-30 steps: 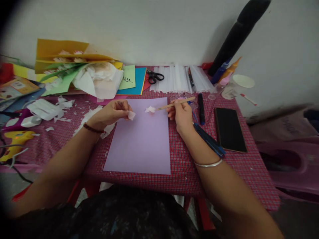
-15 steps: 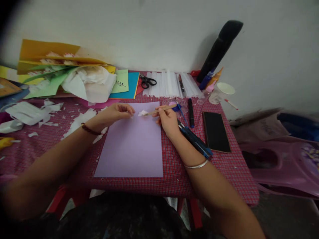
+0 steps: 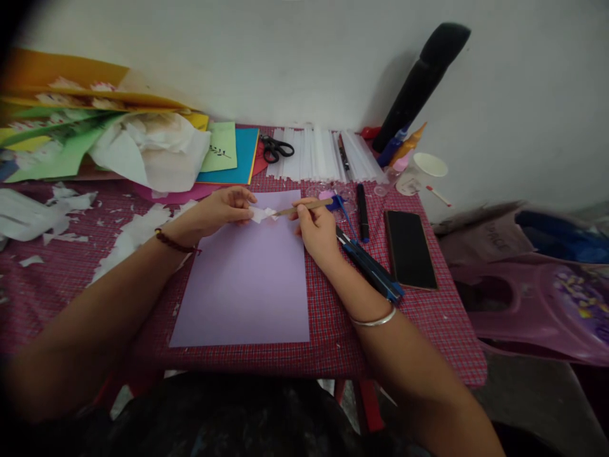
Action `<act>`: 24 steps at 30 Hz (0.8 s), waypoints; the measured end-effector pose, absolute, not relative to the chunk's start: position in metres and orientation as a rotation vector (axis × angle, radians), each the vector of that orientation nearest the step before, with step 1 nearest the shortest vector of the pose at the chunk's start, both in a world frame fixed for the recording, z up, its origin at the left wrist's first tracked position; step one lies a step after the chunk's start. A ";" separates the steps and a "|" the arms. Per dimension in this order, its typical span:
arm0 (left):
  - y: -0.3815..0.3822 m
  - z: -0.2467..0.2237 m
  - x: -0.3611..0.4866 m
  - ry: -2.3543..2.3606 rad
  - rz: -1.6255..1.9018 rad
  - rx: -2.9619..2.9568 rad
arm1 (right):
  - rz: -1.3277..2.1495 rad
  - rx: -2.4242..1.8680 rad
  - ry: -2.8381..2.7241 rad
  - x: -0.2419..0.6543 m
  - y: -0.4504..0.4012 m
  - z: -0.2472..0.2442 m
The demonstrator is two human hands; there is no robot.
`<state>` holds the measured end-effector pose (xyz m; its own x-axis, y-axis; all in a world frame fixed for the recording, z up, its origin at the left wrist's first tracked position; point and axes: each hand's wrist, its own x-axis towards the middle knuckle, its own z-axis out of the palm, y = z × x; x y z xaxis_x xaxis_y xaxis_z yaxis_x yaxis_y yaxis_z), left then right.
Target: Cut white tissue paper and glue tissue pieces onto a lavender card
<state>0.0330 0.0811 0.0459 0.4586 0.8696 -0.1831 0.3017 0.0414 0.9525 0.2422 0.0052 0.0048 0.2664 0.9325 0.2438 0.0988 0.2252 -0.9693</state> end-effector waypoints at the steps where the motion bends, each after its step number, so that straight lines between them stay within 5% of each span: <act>1: 0.081 0.046 0.033 1.086 0.585 1.515 | 0.796 -1.194 -1.155 0.242 0.005 0.005; 24: 0.086 0.028 0.061 1.175 0.632 1.722 | 0.672 -1.120 -1.263 0.235 0.001 0.012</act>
<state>0.0605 0.0857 0.0282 0.4106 0.9080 -0.0827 0.4314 -0.1136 0.8950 0.2350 0.0006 0.0116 0.2286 0.8916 0.3910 0.1745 0.3576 -0.9174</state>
